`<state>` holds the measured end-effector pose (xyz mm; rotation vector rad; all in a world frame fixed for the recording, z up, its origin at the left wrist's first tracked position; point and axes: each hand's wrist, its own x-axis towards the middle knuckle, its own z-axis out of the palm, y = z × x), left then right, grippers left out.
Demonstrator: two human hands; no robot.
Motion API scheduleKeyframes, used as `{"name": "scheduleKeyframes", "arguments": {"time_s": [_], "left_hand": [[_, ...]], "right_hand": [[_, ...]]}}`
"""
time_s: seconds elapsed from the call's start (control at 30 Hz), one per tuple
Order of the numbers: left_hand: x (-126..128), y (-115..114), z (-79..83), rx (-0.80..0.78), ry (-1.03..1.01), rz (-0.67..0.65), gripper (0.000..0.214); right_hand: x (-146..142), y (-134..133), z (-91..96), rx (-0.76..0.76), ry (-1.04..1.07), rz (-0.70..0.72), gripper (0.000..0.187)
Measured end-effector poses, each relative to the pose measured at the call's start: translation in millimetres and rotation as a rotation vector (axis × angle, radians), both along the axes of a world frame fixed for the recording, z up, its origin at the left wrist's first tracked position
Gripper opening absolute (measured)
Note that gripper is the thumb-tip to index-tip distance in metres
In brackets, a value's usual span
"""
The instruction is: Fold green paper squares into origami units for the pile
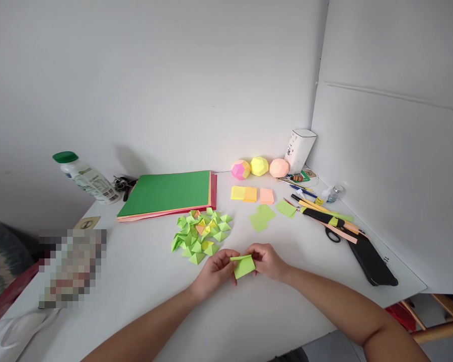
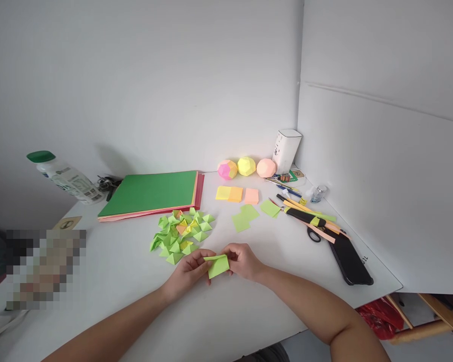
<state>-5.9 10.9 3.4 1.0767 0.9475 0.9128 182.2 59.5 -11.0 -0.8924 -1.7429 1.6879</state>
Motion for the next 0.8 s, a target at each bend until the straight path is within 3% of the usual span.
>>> {"name": "scheduleKeyframes", "arguments": {"time_s": [0.13,0.2,0.37,0.53,0.8], "left_hand": [[2.7,0.1,0.3,0.01,0.056,0.048,0.034],[3.2,0.3,-0.4,-0.004,0.059,0.071,0.033],[3.1,0.7,-0.5,-0.043,0.058,0.099,0.029],[2.3,1.2,-2.2,-0.05,0.08,0.106,0.03],[2.7,2.3,0.8,-0.022,0.014,0.065,0.03]], "right_hand": [[-0.7,-1.9,-3.9,0.171,0.028,-0.026,0.056],[-0.4,-1.8,-5.4,0.307,0.034,-0.039,0.061],[2.8,0.7,-6.3,0.581,0.026,-0.019,0.036],[4.5,2.3,-6.8,0.73,-0.044,0.064,0.008],[0.8,3.1,-1.4,0.718,0.007,0.108,0.015]]}}
